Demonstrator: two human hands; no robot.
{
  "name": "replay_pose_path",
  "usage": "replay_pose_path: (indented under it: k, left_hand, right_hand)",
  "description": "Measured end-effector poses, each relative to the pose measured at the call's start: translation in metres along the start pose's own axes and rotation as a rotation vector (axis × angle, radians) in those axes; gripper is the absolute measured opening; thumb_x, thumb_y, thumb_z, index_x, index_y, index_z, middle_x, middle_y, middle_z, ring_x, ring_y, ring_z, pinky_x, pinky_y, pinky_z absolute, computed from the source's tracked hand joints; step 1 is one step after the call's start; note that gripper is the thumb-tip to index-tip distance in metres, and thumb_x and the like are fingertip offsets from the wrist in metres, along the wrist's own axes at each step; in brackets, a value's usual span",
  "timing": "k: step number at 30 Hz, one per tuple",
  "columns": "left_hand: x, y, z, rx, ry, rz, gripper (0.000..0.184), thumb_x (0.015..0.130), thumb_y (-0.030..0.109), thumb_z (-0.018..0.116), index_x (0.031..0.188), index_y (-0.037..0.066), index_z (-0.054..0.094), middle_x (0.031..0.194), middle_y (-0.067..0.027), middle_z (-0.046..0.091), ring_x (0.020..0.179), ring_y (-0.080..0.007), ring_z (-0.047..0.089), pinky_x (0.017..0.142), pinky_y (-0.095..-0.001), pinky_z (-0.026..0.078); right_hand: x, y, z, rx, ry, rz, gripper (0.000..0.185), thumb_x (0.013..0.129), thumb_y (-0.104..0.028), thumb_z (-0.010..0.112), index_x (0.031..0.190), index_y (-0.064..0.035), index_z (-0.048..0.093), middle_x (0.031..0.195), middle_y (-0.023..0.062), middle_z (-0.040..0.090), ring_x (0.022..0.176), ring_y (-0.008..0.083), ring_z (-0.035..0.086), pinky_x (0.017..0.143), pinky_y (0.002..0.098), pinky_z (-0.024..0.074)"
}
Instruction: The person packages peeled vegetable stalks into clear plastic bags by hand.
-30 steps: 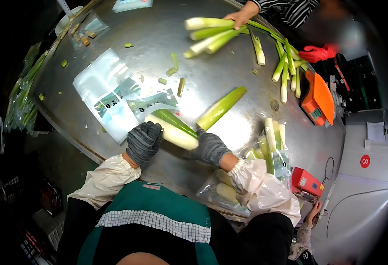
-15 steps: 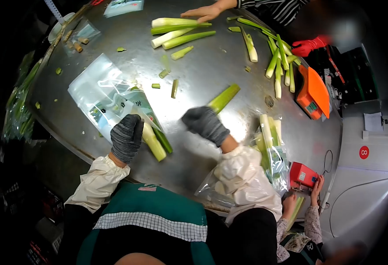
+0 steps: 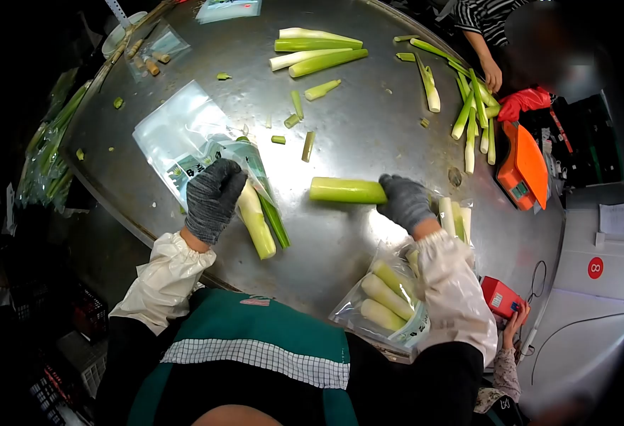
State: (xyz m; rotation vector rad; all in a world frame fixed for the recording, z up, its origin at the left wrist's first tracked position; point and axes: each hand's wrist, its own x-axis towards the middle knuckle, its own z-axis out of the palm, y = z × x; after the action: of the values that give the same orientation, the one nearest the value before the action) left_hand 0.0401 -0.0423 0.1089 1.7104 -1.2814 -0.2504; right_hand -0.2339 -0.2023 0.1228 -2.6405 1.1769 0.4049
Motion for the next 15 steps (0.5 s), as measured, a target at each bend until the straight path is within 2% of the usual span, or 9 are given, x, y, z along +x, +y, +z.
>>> replay_pose_path:
  k: [1, 2, 3, 4, 6, 9, 11, 15]
  left_hand:
    - [0.000, 0.000, 0.002, 0.000, 0.000, 0.000, 0.009, 0.072, 0.008, 0.060, 0.076, 0.001, 0.055, 0.064, -0.0115, 0.056, 0.053, -0.0203, 0.054, 0.052, -0.0265, 0.043]
    - [0.001, 0.001, 0.008, 0.000, 0.009, 0.016, 0.009, 0.072, 0.008, 0.060, 0.076, 0.001, 0.056, 0.065, -0.0115, 0.056, 0.054, -0.0204, 0.055, 0.052, -0.0267, 0.043]
    - [0.000, 0.002, 0.011, 0.003, 0.010, 0.033, 0.009, 0.072, 0.008, 0.060, 0.077, 0.001, 0.056, 0.065, -0.0115, 0.056, 0.054, -0.0206, 0.055, 0.052, -0.0270, 0.043]
    - [0.001, 0.004, 0.010, -0.032, -0.001, 0.012, 0.008, 0.072, 0.007, 0.060, 0.077, 0.002, 0.057, 0.066, -0.0122, 0.056, 0.055, -0.0223, 0.056, 0.053, -0.0279, 0.044]
    - [-0.003, 0.010, 0.023, -0.012, -0.019, 0.059, 0.008, 0.072, 0.007, 0.060, 0.077, 0.002, 0.057, 0.067, -0.0125, 0.057, 0.056, -0.0232, 0.056, 0.053, -0.0285, 0.044]
    - [-0.005, 0.017, 0.028, 0.127, -0.051, 0.135, 0.009, 0.072, 0.008, 0.060, 0.077, 0.001, 0.057, 0.069, -0.0134, 0.058, 0.058, -0.0257, 0.057, 0.054, -0.0300, 0.045]
    - [-0.002, 0.004, 0.022, 0.135, 0.111, 0.193, 0.010, 0.072, 0.008, 0.059, 0.078, 0.001, 0.057, 0.070, -0.0142, 0.058, 0.059, -0.0274, 0.056, 0.055, -0.0310, 0.045]
    - [0.003, 0.007, -0.005, 0.215, 0.040, 0.180, 0.009, 0.073, 0.008, 0.058, 0.079, 0.001, 0.058, 0.074, -0.0145, 0.059, 0.062, -0.0283, 0.057, 0.057, -0.0315, 0.046]
  right_hand:
    - [-0.002, 0.007, 0.007, 0.036, 0.041, -0.035, 0.034, 0.061, -0.024, 0.061, 0.091, -0.0111, 0.053, 0.080, 0.0134, 0.058, 0.076, 0.0293, 0.057, 0.068, 0.0353, 0.0462]
    - [-0.032, -0.009, -0.008, 0.270, -0.069, -0.034, 0.035, 0.063, -0.026, 0.063, 0.093, -0.0108, 0.053, 0.075, 0.0130, 0.059, 0.072, 0.0295, 0.058, 0.066, 0.0345, 0.0468]
    - [-0.045, -0.014, -0.007, 0.401, -0.082, -0.106, 0.036, 0.064, -0.026, 0.063, 0.095, -0.0095, 0.053, 0.072, 0.0138, 0.059, 0.069, 0.0289, 0.058, 0.064, 0.0330, 0.0468]
    - [-0.047, -0.022, -0.016, 0.549, -0.164, -0.057, 0.034, 0.065, -0.022, 0.064, 0.093, -0.0070, 0.053, 0.073, 0.0152, 0.059, 0.069, 0.0282, 0.059, 0.064, 0.0330, 0.0464]
    - [-0.069, -0.056, -0.013, 0.562, -0.262, -0.025, 0.035, 0.064, -0.020, 0.066, 0.092, -0.0042, 0.053, 0.074, 0.0168, 0.059, 0.071, 0.0289, 0.059, 0.066, 0.0341, 0.0456]
    - [-0.064, -0.083, -0.008, 0.535, -0.396, 0.064, 0.045, 0.066, -0.027, 0.064, 0.100, -0.0012, 0.050, 0.082, 0.0183, 0.059, 0.077, 0.0298, 0.058, 0.070, 0.0349, 0.0451]
    - [-0.058, -0.092, -0.002, 0.598, -0.364, 0.012, 0.048, 0.067, -0.029, 0.063, 0.103, -0.0004, 0.048, 0.084, 0.0188, 0.059, 0.078, 0.0302, 0.058, 0.072, 0.0348, 0.0449]
    - [-0.049, -0.095, -0.009, 0.702, -0.343, -0.073, 0.054, 0.067, -0.030, 0.063, 0.108, 0.0001, 0.047, 0.089, 0.0202, 0.058, 0.082, 0.0309, 0.057, 0.075, 0.0347, 0.0441]
